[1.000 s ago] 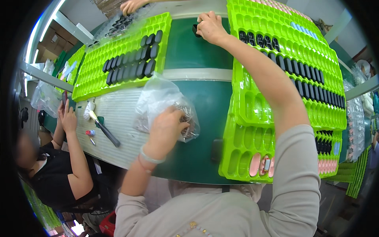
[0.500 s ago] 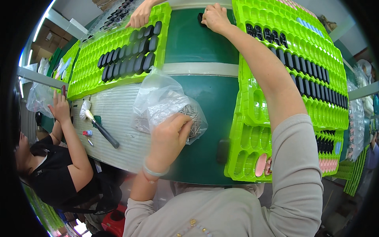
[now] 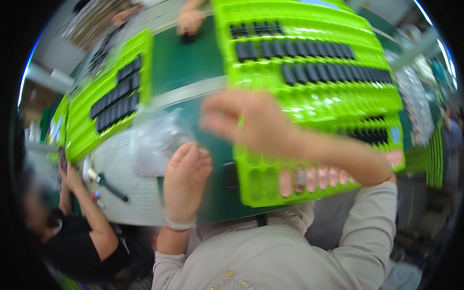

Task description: The person assembles small black electronic devices by inserting metal pins into slots on the device body and then snapping the two halves together. The person places the completed units into a green plastic tray with multiple compartments.

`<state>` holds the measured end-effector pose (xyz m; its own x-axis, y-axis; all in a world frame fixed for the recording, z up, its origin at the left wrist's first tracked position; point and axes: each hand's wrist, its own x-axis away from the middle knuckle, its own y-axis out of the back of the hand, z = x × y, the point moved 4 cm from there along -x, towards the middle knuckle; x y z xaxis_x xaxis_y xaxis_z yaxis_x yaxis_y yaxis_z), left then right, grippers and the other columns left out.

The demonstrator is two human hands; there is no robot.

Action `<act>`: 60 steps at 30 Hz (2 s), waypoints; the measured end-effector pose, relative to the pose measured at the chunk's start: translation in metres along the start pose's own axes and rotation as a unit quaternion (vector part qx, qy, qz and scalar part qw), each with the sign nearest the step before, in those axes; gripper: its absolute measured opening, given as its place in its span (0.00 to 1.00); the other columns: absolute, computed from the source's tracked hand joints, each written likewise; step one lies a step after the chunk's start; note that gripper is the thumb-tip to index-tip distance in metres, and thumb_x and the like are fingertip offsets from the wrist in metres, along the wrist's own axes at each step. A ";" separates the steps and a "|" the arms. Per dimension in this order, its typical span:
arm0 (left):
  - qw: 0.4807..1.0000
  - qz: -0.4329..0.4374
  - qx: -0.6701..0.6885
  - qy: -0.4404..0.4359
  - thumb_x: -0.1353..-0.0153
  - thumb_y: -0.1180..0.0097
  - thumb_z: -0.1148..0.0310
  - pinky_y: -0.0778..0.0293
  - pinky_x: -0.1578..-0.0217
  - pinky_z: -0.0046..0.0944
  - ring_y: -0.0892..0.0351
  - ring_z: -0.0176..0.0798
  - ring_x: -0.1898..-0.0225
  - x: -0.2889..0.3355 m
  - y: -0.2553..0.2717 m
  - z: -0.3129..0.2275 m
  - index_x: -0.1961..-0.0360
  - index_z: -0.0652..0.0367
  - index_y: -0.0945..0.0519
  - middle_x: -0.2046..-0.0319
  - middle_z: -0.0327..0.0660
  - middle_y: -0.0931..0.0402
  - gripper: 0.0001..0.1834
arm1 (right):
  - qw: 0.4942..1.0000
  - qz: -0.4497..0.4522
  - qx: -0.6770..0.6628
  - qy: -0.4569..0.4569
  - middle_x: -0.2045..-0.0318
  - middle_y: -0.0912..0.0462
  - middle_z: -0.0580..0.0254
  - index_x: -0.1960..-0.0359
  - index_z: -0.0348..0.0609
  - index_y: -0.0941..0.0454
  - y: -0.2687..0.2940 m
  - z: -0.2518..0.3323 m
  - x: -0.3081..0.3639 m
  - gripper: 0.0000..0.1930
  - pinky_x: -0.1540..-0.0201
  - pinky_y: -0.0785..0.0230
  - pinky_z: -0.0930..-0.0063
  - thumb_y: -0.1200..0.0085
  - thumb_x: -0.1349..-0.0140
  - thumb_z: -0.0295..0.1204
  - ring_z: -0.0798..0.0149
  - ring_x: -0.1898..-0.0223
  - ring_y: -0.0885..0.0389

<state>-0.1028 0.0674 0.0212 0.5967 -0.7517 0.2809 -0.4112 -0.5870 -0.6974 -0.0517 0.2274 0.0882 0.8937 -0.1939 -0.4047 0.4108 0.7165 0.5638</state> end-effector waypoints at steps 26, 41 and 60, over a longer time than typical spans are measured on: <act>0.177 0.685 -0.606 -0.363 0.53 0.47 0.72 0.30 0.59 0.38 0.31 0.42 0.57 -0.110 -0.232 0.190 0.68 0.57 0.24 0.62 0.38 0.30 0.08 | 0.793 -0.405 -0.305 -0.338 0.74 0.24 0.68 0.67 0.36 0.27 0.083 -0.039 0.311 0.05 0.72 0.35 0.85 0.47 0.41 0.25 0.78 0.75 0.27; 0.792 0.279 -0.440 0.318 0.38 0.51 0.74 0.29 0.70 0.26 0.26 0.25 0.70 0.052 -0.062 0.067 0.58 0.63 0.22 0.66 0.39 0.23 0.10 | 0.789 0.008 -0.529 -0.313 0.72 0.28 0.68 0.66 0.38 0.31 0.018 0.001 0.232 0.03 0.72 0.39 0.85 0.52 0.40 0.23 0.80 0.73 0.32; 0.910 0.155 -0.181 0.339 0.39 0.52 0.75 0.32 0.73 0.23 0.30 0.24 0.73 0.081 0.045 0.059 0.62 0.68 0.21 0.65 0.39 0.23 0.10 | 0.722 0.323 -0.410 -0.454 0.73 0.26 0.68 0.67 0.38 0.31 -0.061 0.016 0.171 0.03 0.68 0.36 0.80 0.53 0.41 0.24 0.77 0.70 0.31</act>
<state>-0.0324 -0.0020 -0.0266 -0.0987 -0.8389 0.5353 -0.7608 -0.2832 -0.5840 0.0784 0.1403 -0.0040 0.7543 0.2660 0.6002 -0.0581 0.9377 -0.3427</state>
